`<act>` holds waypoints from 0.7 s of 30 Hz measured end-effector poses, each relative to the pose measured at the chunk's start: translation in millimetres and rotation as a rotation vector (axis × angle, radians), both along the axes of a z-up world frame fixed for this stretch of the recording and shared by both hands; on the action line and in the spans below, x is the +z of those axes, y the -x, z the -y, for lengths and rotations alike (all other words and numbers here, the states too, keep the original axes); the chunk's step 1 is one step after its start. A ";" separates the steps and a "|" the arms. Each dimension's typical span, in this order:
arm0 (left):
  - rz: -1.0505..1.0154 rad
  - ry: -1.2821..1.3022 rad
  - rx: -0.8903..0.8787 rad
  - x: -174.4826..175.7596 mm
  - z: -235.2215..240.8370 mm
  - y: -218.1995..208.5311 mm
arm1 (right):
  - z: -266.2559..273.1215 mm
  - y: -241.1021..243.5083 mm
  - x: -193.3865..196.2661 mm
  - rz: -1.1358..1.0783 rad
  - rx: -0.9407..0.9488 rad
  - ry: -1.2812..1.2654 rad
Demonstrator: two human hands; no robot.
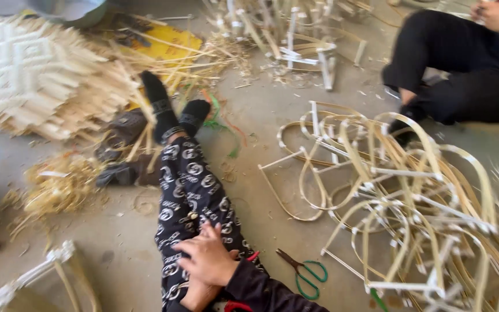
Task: Assembling and securing U-shaped bamboo furniture frames using wire and pliers while sitting on the floor.
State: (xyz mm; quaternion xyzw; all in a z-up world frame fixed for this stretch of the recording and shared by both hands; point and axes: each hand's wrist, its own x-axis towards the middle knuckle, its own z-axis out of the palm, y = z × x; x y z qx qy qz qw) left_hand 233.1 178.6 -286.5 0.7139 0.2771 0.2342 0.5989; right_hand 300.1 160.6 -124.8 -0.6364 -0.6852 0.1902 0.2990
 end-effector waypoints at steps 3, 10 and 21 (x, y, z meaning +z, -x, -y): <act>-0.153 -0.434 -0.113 20.8 -4.0 21.9 | -5.9 -2.4 17.1 -0.134 -0.068 0.039; -0.220 -0.180 -0.047 228.4 -32.5 136.0 | -10.1 -4.9 27.9 -0.517 -0.100 0.306; -0.661 -0.744 1.206 192.6 -62.9 274.4 | -7.7 1.7 29.4 -0.303 -0.118 0.265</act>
